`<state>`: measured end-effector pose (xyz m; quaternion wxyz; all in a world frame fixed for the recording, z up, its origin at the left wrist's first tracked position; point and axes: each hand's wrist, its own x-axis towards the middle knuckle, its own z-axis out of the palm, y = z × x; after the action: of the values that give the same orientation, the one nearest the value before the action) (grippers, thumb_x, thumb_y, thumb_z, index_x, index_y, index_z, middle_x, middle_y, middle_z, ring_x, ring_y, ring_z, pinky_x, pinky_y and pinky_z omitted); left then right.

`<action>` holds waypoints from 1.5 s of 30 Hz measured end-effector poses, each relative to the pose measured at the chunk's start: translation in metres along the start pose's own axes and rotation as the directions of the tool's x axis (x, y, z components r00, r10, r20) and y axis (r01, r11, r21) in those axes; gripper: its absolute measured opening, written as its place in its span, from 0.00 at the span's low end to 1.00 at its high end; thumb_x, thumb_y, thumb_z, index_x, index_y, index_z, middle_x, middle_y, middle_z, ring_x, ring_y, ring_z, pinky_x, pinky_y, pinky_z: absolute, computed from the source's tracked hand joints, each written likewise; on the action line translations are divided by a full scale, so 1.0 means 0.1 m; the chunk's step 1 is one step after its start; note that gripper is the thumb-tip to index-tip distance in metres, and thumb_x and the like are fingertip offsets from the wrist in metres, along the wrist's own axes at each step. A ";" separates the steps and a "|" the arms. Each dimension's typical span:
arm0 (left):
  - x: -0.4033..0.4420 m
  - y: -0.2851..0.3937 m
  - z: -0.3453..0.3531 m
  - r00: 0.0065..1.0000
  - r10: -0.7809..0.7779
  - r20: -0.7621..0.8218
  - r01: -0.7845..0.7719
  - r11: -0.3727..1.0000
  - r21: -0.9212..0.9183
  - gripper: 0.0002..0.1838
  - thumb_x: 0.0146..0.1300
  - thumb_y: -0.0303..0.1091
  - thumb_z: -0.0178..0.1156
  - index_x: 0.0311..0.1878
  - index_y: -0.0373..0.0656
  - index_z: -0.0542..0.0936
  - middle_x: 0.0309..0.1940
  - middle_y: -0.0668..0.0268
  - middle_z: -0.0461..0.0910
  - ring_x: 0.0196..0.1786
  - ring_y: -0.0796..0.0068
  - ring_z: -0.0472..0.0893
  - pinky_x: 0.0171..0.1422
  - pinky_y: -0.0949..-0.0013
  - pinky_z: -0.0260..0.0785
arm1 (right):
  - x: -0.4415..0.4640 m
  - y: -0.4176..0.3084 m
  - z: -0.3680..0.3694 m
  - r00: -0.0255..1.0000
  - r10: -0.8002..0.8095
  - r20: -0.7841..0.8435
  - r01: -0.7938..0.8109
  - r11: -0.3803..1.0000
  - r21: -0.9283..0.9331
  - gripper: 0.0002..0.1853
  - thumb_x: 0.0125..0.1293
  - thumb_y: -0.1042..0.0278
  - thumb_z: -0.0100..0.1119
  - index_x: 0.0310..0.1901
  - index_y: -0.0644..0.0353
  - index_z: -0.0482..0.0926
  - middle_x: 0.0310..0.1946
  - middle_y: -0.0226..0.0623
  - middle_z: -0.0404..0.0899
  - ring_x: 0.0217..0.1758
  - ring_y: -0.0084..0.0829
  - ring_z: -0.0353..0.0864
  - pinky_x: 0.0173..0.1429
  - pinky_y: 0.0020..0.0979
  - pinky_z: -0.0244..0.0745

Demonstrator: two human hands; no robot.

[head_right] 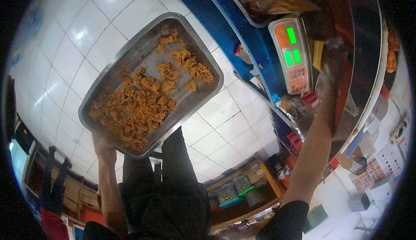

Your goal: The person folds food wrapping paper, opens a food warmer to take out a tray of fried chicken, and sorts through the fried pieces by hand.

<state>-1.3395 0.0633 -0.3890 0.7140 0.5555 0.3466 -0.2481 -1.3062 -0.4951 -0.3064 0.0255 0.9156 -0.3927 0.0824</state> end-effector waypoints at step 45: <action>-1.18 5.05 0.06 0.867 0.495 0.059 -0.447 0.825 -0.345 0.37 0.42 0.30 0.52 0.63 0.36 0.66 0.54 0.60 0.73 0.55 0.65 0.74 0.59 0.66 0.68 | -2.83 -1.83 -1.95 0.922 0.012 0.387 -0.265 0.748 0.609 0.15 0.62 0.68 0.57 0.50 0.62 0.77 0.30 0.38 0.81 0.31 0.31 0.79 0.39 0.30 0.75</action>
<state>-1.0399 0.1852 0.0167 0.8567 0.4811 0.1810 -0.0441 -1.3908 -0.1449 -0.1593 -0.3721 0.8338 -0.4051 0.0468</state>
